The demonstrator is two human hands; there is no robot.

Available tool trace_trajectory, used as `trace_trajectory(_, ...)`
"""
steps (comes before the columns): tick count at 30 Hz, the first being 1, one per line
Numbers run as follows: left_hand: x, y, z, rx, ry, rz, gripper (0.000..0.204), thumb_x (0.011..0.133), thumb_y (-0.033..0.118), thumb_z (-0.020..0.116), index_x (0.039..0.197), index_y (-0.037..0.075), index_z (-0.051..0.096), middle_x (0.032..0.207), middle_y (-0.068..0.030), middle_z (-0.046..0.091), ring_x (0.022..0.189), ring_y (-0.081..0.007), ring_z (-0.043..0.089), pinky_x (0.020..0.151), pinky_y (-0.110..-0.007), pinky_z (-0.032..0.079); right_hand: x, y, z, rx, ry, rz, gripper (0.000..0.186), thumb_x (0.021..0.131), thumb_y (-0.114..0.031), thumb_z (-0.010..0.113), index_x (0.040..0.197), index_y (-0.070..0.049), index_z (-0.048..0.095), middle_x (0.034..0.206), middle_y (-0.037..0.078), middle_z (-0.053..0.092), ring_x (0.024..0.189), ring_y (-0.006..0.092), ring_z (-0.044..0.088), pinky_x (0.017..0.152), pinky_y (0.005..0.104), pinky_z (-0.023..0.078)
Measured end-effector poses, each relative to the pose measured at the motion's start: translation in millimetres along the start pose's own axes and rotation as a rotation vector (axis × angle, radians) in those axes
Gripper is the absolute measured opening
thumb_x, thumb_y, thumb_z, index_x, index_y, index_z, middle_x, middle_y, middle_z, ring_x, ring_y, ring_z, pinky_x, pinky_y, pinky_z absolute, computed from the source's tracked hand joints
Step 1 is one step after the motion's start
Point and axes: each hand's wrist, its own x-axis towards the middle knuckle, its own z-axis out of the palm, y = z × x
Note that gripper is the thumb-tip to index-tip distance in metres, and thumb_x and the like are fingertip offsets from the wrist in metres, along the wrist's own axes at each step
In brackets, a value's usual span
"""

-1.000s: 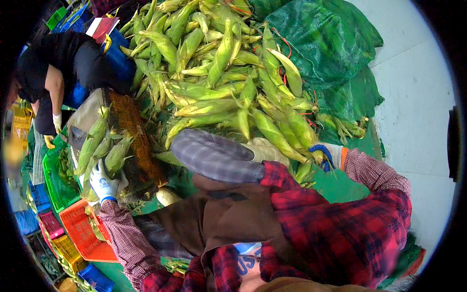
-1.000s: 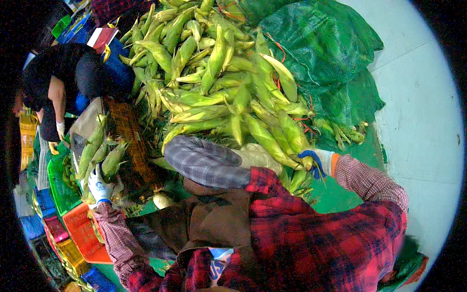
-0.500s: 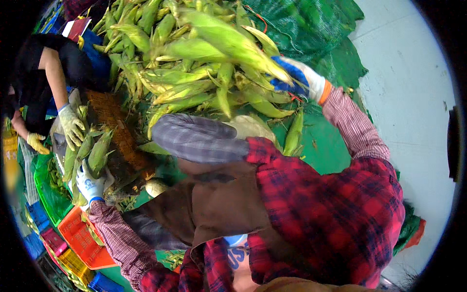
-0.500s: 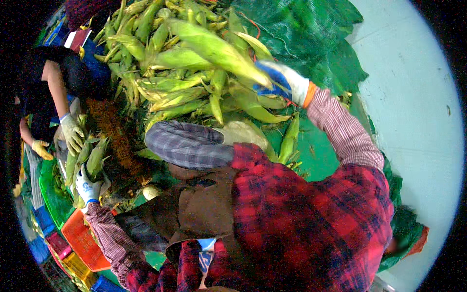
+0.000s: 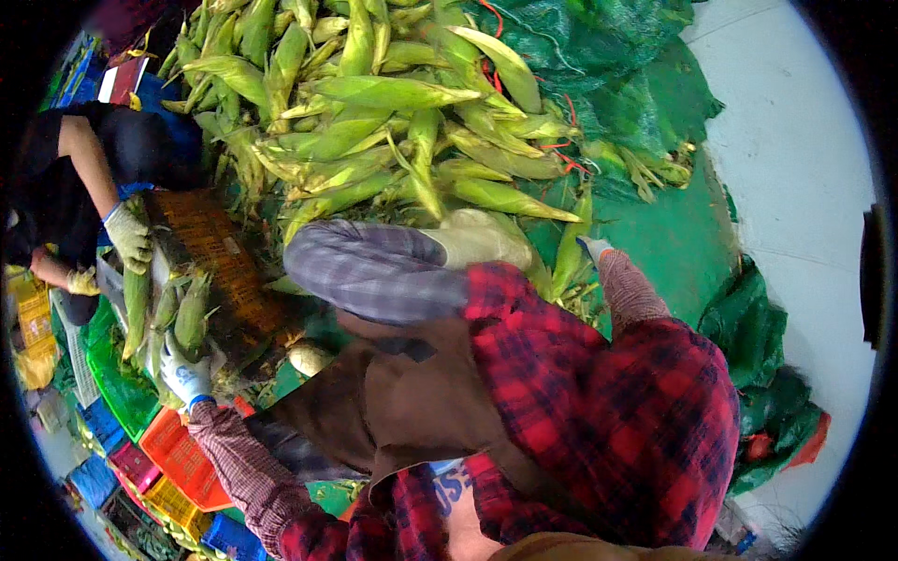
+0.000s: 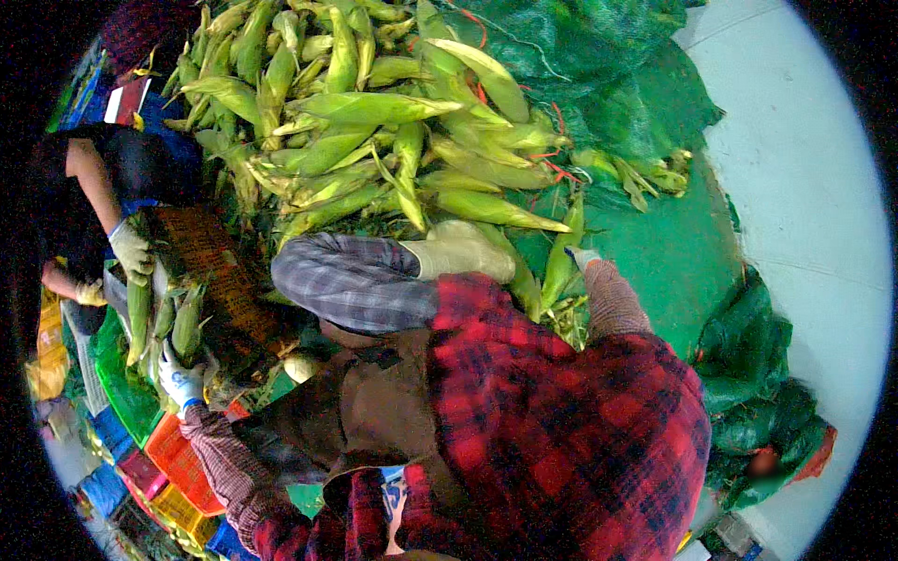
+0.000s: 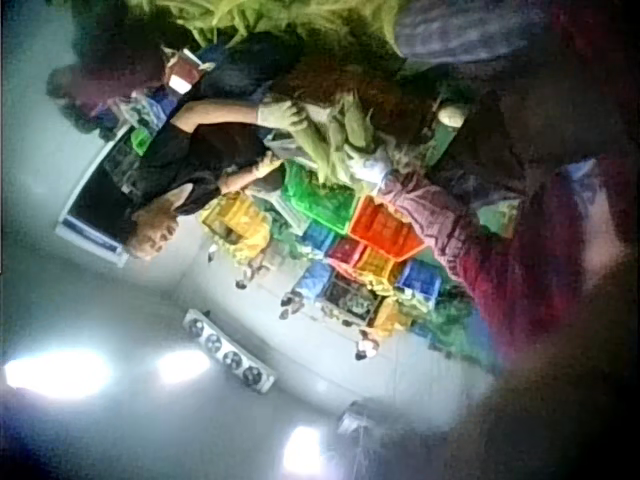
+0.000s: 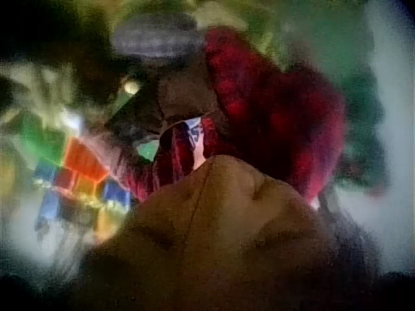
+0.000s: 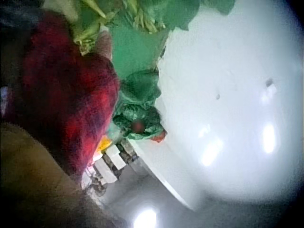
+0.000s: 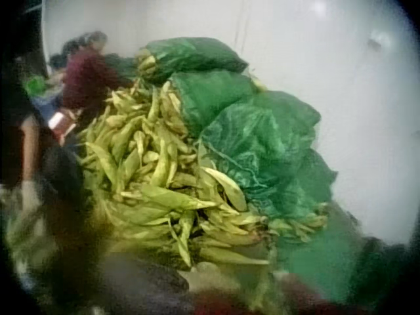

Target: The person sits on the floor and shucks corn cobs by hand, removing the husks and placing the cleaned cobs into a nearby orange crate. They repeatedly pick up corn from a large pile on a green tarp and process it while another person works alongside them.

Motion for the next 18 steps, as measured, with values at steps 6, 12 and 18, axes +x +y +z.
trace_trajectory(6,-11,5,-21,0.055,-0.004,-0.074,0.104,0.058,0.019,0.087,0.151,0.016,0.040,0.135,-0.0198,0.055,0.126,-0.0396,0.052,0.107,-0.048,0.042,-40,-94,69,0.044,0.343,0.501,0.116,0.068,-0.069,0.075,0.152,0.000,0.035,0.144,0.025,0.052,0.126,0.0377,0.056,0.107,0.0453,0.045)
trace_trajectory(12,-8,4,-10,0.032,0.054,-0.030,0.100,0.058,0.016,0.085,0.148,0.013,0.043,0.136,-0.0172,0.055,0.124,-0.0382,0.053,0.105,-0.049,0.042,-36,-82,46,0.266,0.245,0.296,0.111,0.066,-0.057,0.081,0.150,0.002,0.036,0.141,0.023,0.053,0.120,0.0364,0.059,0.102,0.0462,0.048)
trace_trajectory(18,-8,2,-11,0.013,0.088,-0.035,0.090,0.067,0.030,0.084,0.147,0.017,0.046,0.134,-0.0185,0.055,0.122,-0.0390,0.055,0.102,-0.051,0.043,-49,-76,66,0.488,0.267,0.178,0.108,0.065,-0.044,0.086,0.148,0.003,0.037,0.138,0.022,0.055,0.114,0.0351,0.061,0.097,0.0470,0.052)
